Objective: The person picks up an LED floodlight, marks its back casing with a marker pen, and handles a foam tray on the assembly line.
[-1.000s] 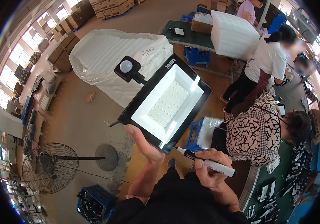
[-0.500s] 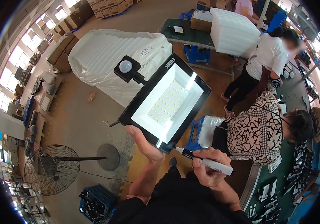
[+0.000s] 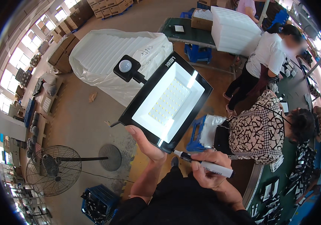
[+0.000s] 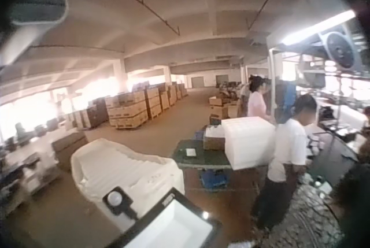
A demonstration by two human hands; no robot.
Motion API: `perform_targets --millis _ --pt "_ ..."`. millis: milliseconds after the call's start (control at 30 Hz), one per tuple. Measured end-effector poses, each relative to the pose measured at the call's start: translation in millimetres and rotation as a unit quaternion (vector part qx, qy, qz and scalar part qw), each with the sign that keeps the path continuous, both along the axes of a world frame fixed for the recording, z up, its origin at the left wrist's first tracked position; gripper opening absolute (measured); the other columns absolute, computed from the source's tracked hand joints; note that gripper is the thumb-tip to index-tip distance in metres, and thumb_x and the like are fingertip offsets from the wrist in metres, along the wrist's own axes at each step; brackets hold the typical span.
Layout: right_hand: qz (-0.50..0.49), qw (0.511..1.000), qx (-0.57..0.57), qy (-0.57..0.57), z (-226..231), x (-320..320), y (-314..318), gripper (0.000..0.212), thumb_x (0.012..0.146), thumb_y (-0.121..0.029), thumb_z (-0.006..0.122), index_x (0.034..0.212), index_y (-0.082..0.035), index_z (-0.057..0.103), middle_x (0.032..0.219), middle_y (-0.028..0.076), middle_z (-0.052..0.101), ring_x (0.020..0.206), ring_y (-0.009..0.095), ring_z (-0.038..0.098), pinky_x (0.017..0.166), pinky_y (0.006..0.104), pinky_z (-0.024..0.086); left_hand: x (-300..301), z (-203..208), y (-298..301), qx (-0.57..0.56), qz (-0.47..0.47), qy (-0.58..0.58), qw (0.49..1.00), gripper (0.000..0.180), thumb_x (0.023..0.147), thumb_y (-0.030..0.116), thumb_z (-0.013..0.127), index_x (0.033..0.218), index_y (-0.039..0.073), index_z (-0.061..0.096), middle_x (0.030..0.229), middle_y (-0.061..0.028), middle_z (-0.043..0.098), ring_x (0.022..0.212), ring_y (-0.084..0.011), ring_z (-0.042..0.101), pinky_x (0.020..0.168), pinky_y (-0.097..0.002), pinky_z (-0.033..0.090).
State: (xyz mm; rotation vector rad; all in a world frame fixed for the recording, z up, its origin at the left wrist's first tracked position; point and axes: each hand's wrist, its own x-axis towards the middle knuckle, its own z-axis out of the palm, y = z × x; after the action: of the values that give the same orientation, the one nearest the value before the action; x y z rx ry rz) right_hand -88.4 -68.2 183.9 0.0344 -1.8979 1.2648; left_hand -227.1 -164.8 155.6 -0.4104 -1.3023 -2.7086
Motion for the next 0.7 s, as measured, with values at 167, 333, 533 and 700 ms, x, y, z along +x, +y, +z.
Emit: perform_targets --millis 167,333,533,700 --pt "0.000 1.000 -0.002 -0.030 -6.0 5.3 -0.9 0.022 0.074 0.002 0.078 0.092 0.000 0.067 0.071 0.010 0.071 0.048 0.015 0.062 0.045 0.0247 0.046 2.5 7.0 0.4 0.009 -0.033 0.002 0.999 0.064 0.106 0.053 0.032 0.145 0.003 0.040 0.141 -0.0136 0.047 0.128 -0.0208 0.049 0.107 -0.0359 0.042" --pt "0.027 0.999 -0.001 -0.029 -6.3 2.2 -3.7 0.023 0.073 0.001 0.078 0.094 0.000 0.067 0.070 0.009 0.071 0.049 0.015 0.063 0.045 0.0253 0.046 0.2 1.6 -2.3 -0.002 -0.022 0.016 1.000 0.063 0.107 0.051 0.030 0.146 0.002 0.037 0.144 -0.0134 0.044 0.130 -0.0204 0.047 0.108 -0.0359 0.041" --pt "0.037 0.999 0.008 -0.032 0.7 4.1 -4.6 0.023 0.073 0.001 0.079 0.094 -0.001 0.068 0.070 0.010 0.071 0.048 0.016 0.062 0.045 0.0260 0.046 2.8 6.2 -1.7 0.003 -0.016 0.018 1.000 0.063 0.107 0.050 0.029 0.147 0.002 0.035 0.145 -0.0129 0.043 0.131 -0.0201 0.046 0.108 -0.0356 0.040" --pt "0.015 1.000 0.005 -0.027 -5.5 5.5 -2.7 0.021 0.073 0.002 0.077 0.092 -0.001 0.068 0.070 0.009 0.070 0.047 0.014 0.060 0.045 0.0246 0.044 3.7 8.7 -3.1 0.009 -0.029 -0.018 0.999 0.066 0.106 0.053 0.031 0.147 0.002 0.036 0.142 -0.0113 0.046 0.129 -0.0202 0.049 0.108 -0.0355 0.040"
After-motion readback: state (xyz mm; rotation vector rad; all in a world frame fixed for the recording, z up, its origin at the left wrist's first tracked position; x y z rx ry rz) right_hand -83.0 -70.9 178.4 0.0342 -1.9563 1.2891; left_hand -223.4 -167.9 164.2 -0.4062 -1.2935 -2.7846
